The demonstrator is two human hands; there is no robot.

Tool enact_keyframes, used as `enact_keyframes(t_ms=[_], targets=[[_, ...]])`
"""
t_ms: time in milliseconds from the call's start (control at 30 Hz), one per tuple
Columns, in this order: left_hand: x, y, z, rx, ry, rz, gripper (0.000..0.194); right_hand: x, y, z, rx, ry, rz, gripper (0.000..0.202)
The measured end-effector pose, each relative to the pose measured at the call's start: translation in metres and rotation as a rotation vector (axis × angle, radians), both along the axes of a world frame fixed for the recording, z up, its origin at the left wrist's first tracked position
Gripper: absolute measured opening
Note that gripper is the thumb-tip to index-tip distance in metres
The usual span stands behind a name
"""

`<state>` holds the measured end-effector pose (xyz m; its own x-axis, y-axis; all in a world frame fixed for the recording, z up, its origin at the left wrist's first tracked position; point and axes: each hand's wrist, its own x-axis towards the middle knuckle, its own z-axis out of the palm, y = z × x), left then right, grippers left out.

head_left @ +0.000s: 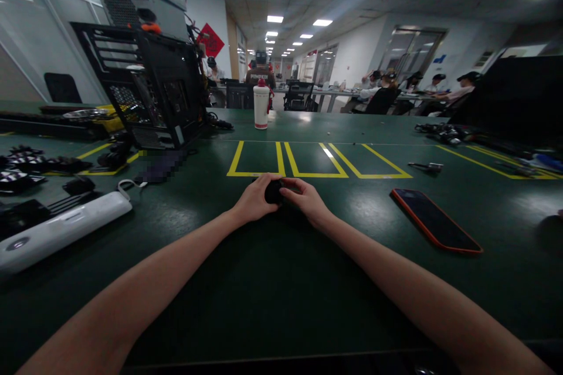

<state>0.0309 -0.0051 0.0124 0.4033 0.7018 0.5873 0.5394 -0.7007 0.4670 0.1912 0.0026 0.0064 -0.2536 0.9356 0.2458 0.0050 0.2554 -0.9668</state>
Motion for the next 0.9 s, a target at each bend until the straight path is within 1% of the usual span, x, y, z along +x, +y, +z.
enact_keyframes(t_ms=[100,267,433,500,600,700,833,900], targets=[[0.0002,-0.0002,0.0002,0.005,0.001,0.005,0.057,0.0011,-0.0013,-0.0013,0.001,0.014,0.046,0.026],[0.0002,0.0002,0.0002,0.011,0.004,0.001,0.057,0.0022,-0.0053,-0.0022,-0.020,0.060,0.090,0.029],[0.0002,0.0009,-0.0004,0.010,0.005,0.007,0.059,-0.0001,-0.0036,-0.0020,0.012,0.050,0.035,0.020],[0.0003,0.0012,-0.0007,0.012,0.006,0.012,0.058,-0.0014,-0.0020,-0.0026,0.019,0.052,0.015,0.021],[0.0000,0.0010,-0.0005,0.008,0.007,0.016,0.058,-0.0019,-0.0011,-0.0032,0.006,0.032,-0.008,0.028],[-0.0005,0.0002,0.0003,0.002,0.008,0.015,0.058,-0.0009,-0.0022,-0.0031,-0.003,0.011,0.026,0.030],[-0.0005,-0.0008,0.0016,-0.005,0.010,0.011,0.057,0.0012,-0.0058,-0.0027,0.002,0.065,0.092,0.031],[-0.0002,-0.0008,0.0019,-0.010,0.011,0.011,0.057,0.0016,-0.0074,-0.0022,0.001,0.073,0.101,0.030]])
